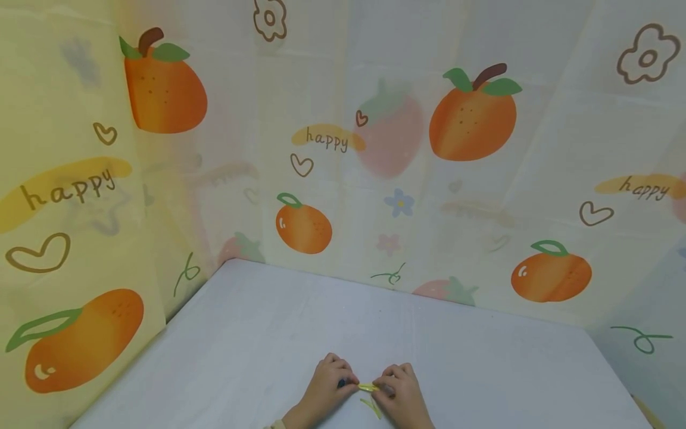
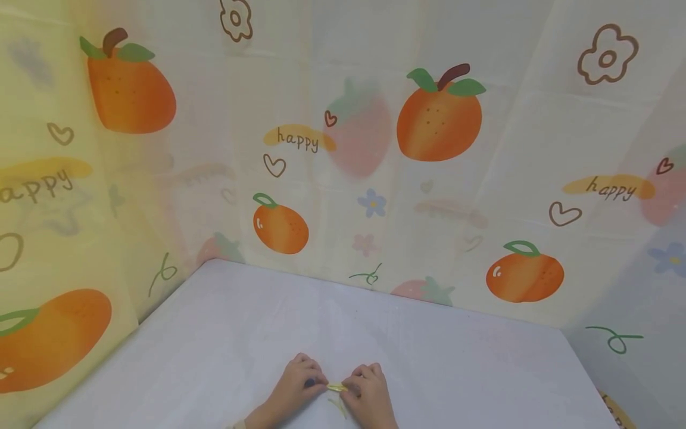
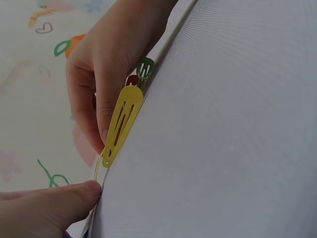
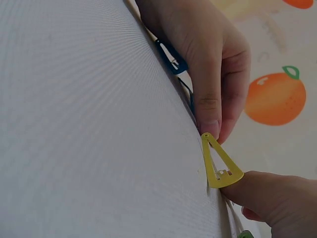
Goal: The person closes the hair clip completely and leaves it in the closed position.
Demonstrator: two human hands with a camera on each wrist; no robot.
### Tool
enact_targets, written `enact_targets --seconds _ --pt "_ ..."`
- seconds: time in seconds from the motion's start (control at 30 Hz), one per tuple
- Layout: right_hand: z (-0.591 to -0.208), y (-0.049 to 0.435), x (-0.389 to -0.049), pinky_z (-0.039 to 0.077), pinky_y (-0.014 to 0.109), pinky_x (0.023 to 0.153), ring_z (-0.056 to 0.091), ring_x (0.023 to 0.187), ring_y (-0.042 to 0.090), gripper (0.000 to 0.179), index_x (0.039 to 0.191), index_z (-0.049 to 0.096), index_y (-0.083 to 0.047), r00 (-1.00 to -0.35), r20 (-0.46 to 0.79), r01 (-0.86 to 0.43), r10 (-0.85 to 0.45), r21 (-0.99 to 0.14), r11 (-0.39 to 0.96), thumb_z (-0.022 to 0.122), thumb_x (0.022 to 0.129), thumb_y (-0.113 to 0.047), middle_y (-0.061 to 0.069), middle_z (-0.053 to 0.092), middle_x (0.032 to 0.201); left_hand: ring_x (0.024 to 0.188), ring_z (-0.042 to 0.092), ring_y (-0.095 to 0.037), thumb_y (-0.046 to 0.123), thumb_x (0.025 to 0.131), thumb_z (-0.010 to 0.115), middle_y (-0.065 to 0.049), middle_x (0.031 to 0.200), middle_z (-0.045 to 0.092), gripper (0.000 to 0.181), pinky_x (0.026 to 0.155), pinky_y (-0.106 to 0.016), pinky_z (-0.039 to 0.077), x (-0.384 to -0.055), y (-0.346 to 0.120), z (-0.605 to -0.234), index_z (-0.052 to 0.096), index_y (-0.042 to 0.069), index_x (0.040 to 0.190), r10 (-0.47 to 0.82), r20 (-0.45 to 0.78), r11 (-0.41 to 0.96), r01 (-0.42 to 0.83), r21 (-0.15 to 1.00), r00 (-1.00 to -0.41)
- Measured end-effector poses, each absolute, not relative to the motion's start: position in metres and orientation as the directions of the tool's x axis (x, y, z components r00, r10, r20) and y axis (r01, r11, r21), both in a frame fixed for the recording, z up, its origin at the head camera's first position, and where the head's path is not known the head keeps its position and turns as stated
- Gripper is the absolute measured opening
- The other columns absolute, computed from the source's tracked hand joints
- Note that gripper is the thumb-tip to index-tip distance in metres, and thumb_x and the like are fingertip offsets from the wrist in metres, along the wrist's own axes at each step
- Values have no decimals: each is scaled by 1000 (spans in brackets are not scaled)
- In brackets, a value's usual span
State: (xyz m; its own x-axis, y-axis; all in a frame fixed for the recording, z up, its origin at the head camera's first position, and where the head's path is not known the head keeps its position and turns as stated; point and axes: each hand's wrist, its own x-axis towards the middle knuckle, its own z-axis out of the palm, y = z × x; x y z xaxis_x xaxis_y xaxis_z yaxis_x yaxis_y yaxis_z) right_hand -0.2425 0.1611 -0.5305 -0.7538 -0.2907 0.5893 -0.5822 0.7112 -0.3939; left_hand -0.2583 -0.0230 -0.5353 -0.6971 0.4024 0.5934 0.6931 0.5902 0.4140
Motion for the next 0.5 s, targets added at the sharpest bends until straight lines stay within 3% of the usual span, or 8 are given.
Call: enact_targets --seconds 0.3,0.5 --pt "-532 163 -243 30 20 54 28 65 4 10 65 61 -23 -779 571 -555 -260 -434 710 67 58 -27 -17 41 70 69 35 -4 30 62 63 16 70 46 5 60 -25 26 -261 -23 -536 62 25 63 415 654 595 732 331 -633" --pt "-533 163 -242 29 20 54 28 65 4 11 66 61 -24 -772 580 -560 -261 -426 711 67 57 -27 -18 42 70 69 36 -5 30 62 63 15 69 46 6 60 -26 27 -259 -22 -536 62 25 62 422 658 607 733 306 -624"
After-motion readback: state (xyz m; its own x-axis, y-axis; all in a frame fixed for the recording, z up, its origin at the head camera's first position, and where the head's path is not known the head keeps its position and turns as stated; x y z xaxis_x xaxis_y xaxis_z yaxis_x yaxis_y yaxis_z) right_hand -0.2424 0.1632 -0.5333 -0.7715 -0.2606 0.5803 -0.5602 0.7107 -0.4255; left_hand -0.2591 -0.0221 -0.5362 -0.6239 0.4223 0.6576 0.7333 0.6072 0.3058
